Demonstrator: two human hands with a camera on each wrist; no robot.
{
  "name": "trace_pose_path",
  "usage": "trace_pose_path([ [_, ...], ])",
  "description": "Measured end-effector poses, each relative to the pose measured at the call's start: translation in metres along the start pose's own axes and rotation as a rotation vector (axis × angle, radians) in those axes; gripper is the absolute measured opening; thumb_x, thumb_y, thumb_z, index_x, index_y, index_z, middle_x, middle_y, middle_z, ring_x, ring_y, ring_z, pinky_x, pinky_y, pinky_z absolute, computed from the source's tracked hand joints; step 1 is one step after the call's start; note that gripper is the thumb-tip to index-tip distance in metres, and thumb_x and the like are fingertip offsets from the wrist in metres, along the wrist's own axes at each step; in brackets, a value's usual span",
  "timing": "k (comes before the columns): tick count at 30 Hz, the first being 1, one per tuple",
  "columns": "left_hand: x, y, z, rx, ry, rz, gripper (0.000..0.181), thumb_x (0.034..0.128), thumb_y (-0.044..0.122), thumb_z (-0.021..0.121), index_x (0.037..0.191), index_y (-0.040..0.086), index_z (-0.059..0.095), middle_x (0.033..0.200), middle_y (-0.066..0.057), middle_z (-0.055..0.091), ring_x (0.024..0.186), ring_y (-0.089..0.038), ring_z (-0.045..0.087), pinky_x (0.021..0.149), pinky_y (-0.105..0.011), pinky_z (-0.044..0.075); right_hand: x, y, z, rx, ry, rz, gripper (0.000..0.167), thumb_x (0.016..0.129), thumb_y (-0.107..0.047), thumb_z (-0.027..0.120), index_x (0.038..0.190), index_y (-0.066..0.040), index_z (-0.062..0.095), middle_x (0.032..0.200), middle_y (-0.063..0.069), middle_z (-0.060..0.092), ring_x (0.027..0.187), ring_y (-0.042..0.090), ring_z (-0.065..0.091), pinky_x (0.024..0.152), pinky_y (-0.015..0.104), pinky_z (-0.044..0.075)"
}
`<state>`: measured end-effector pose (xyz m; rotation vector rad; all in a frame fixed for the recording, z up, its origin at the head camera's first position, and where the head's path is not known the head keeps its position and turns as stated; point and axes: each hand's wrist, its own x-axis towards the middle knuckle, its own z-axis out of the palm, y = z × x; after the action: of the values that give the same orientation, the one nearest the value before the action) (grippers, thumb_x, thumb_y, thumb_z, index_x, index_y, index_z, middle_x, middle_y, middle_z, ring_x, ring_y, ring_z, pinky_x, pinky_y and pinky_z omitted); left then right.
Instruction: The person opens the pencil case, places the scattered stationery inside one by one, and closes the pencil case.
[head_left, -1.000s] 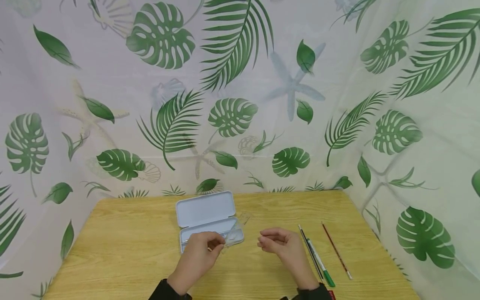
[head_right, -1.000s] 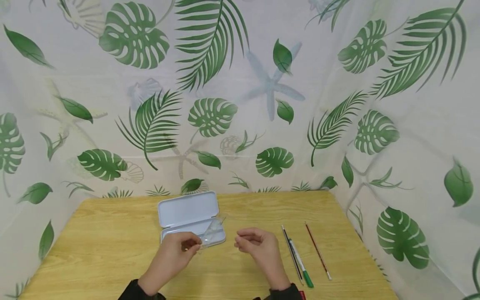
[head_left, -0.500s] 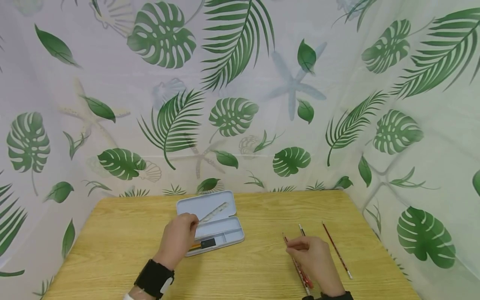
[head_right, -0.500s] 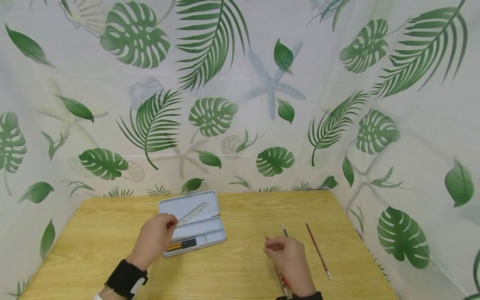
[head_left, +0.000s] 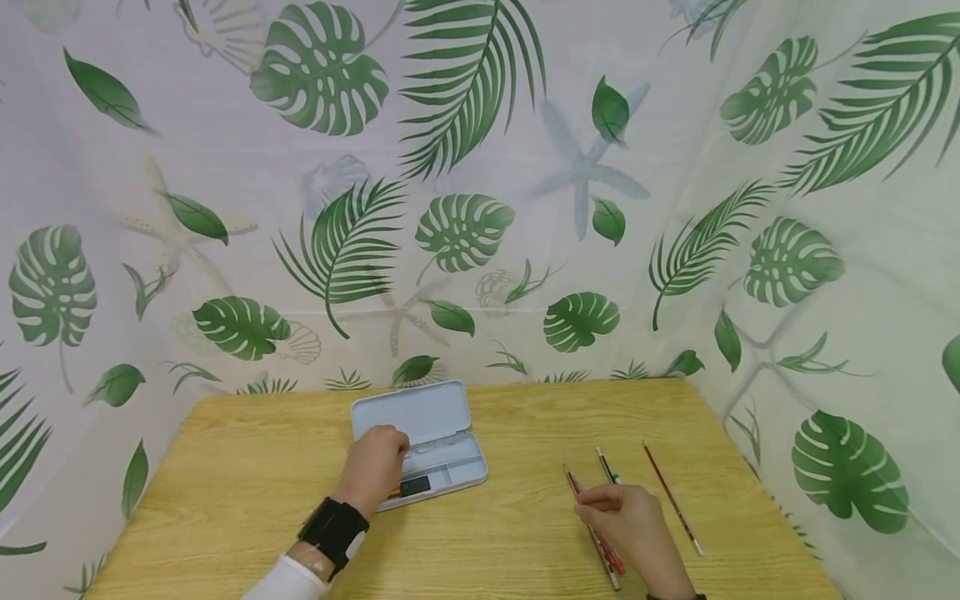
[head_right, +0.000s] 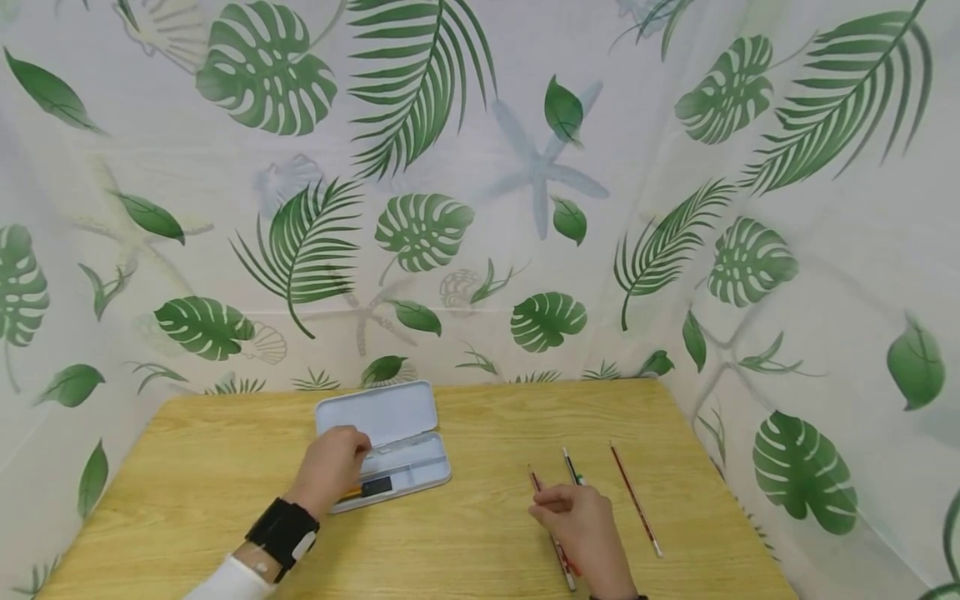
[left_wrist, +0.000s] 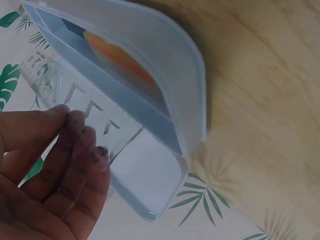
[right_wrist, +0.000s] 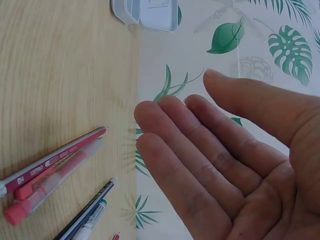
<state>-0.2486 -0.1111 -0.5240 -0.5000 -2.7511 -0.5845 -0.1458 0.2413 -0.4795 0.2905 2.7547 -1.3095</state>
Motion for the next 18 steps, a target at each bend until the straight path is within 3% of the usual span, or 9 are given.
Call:
trace_pose_path([
  [10, 0.005, 0.0, 0.011, -0.077, -0.096, -0.049, 0.011, 0.0898, -0.005, 0.073, 0.089, 0.003, 0.081, 0.09, -0.01, 0.075, 0.087, -0.026, 0.071, 0.074, -0.041, 0.06, 0.001, 0.005, 0.0, 0.009, -0.019, 0.021, 0.012, 0.091, -0.017, 0.079, 0.099, -0.007, 0.08, 0.095, 0.001, 0.076, 0.086, 0.019, 0.071, 0.074, 0.039, 0.06],
  [18, 0.008, -0.006, 0.015, -0.105, -0.107, -0.075, 0.013, 0.0899, -0.007, 0.072, 0.091, 0.003, 0.08, 0.09, -0.009, 0.075, 0.088, -0.027, 0.071, 0.076, -0.042, 0.06, 0.002, 0.008, 0.0, 0.019, -0.024, 0.032, 0.013, 0.092, -0.019, 0.079, 0.1, -0.008, 0.08, 0.092, 0.0, 0.075, 0.085, 0.02, 0.071, 0.074, 0.039, 0.06],
])
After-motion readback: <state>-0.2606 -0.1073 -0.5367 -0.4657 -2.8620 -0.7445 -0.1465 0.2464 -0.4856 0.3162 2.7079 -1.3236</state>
